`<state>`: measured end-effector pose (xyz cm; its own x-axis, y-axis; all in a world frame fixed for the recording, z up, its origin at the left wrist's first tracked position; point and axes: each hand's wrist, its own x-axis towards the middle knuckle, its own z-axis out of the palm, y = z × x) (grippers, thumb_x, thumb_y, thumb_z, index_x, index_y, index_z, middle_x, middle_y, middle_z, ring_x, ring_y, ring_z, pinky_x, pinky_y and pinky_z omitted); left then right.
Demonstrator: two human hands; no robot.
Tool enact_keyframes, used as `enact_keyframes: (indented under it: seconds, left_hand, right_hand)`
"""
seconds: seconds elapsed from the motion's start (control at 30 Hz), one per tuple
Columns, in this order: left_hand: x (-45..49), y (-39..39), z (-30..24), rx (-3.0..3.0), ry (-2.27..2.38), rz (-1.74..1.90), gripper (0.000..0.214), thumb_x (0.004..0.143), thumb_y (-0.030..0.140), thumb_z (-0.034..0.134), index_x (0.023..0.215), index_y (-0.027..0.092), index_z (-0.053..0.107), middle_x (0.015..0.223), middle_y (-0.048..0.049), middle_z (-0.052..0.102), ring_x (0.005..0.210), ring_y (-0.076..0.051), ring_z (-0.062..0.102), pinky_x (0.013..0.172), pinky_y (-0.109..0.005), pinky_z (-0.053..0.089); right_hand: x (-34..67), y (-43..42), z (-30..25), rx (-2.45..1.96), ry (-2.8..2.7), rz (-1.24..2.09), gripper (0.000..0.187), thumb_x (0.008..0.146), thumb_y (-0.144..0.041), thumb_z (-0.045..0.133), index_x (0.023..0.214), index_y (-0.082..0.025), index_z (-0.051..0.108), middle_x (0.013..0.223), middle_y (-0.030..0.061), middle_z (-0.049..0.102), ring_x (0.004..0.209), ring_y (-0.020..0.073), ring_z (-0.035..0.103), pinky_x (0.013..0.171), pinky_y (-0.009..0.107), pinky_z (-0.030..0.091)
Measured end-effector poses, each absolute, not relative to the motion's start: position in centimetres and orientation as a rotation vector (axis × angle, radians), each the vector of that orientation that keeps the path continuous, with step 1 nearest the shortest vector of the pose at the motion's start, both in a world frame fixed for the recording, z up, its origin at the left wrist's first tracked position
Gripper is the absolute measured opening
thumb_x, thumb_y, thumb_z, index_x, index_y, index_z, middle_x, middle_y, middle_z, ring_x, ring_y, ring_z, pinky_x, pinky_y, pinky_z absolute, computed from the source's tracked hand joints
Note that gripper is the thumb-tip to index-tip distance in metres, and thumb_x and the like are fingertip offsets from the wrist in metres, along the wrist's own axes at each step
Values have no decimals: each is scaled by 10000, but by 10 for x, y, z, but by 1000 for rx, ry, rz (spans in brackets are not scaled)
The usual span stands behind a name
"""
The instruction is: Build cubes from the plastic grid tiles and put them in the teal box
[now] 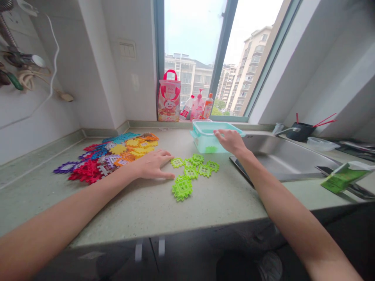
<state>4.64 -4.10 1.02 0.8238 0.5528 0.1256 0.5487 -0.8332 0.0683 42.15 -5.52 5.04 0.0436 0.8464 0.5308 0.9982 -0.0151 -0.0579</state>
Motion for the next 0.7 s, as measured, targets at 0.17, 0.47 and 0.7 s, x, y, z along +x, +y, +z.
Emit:
enact_keyframes:
  seconds: [0.17, 0.47, 0.7]
  left_hand:
    - [47, -40, 11, 2982, 881, 193, 898, 889, 849, 542, 1534, 226, 572, 1523, -147, 582, 1369, -337, 576, 1174, -414, 418]
    - [45, -41, 12, 2983, 877, 202, 906, 882, 853, 553, 1546, 237, 563, 1534, -151, 576, 1370, -338, 573, 1181, -433, 421]
    - [46, -43, 13, 2975, 889, 188, 920, 882, 861, 539, 1560, 239, 546, 1540, -143, 568, 1387, -339, 553, 1189, -430, 405]
  right_hand:
    - [421, -54, 48, -1768, -1904, -466, 507, 1085, -475, 370, 1116, -210, 802, 1095, 130, 805, 1091, 305, 705, 975, 408, 489]
    - [378, -74, 41, -943, -2085, -397, 374, 1021, -312, 573, 1381, -283, 670, 1383, 84, 702, 1276, 290, 636, 1126, 506, 493]
    - [345, -75, 9, -845, -2364, -49, 306, 1038, -344, 609, 1319, -265, 700, 1300, 92, 735, 1214, 251, 680, 1092, 466, 534]
